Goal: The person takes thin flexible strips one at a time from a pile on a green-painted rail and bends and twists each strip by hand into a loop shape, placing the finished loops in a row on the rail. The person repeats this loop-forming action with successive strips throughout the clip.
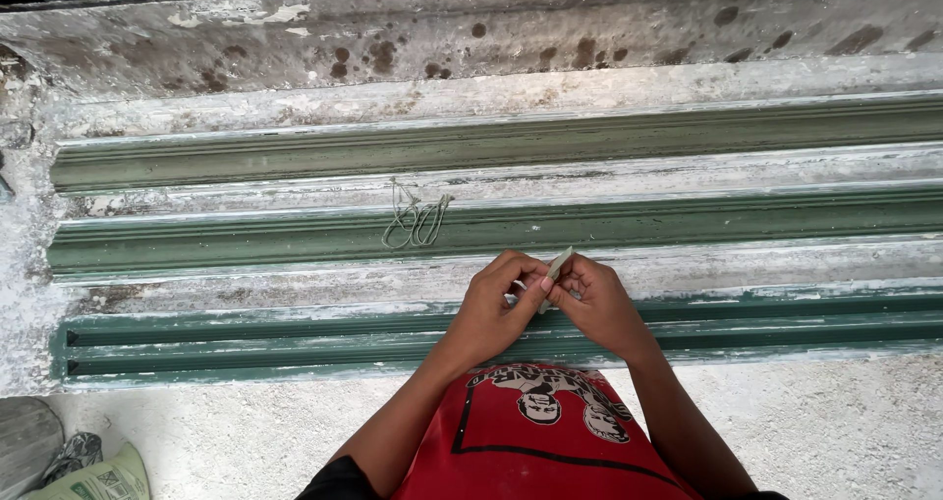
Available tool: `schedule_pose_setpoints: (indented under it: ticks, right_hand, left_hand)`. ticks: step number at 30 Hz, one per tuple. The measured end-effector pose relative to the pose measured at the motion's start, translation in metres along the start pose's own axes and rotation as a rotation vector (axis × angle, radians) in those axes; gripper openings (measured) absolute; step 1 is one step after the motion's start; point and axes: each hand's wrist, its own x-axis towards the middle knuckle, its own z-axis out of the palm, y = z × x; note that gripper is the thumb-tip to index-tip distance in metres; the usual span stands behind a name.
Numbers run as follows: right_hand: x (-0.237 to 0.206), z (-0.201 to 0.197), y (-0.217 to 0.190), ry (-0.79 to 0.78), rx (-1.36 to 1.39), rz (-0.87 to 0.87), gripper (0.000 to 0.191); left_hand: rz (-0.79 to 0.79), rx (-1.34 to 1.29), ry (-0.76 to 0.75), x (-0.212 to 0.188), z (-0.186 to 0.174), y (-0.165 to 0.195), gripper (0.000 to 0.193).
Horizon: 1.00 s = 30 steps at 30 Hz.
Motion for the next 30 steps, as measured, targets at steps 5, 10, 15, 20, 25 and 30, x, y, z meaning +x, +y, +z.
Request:
schedule_pose_setpoints:
  ticks: [5,10,15,20,25,30]
  right_hand:
    - [-0.001,0.001,0.006,0.017,-0.049,-0.049,0.013]
    - [-0.002,0.001,0.007,-0.001,0.066,-0.053,0.014]
    - [-0.005,0.003,-0.001,-0.028,0.112,-0.048,0.018]
    - [-0.005,0.005,-0.004,0.024,0.266,-0.074,0.024]
    - [-0.004,-0.001,0.009,0.022,0.287,-0.129,0.013]
    - [-0.005,-0.009,0.019,-0.003,0.257,-0.107,0.01]
  left_hand:
    - [-0.096,0.033,0.024,-0.001,0.003,-0.002,0.025]
    - [-0.114,0.037,0.08,-0.001,0.004,-0.004,0.027]
    - [-0.155,0.013,0.066,0.0,0.003,-0.009,0.026]
    - [-0.047,0.044,0.128,-0.001,0.008,-0.011,0.015]
    - [-0.081,0.06,0.073,-0.002,0.01,-0.006,0.014]
    - [-0.077,-0.055,0.022,-0.001,0.005,0.0,0.031]
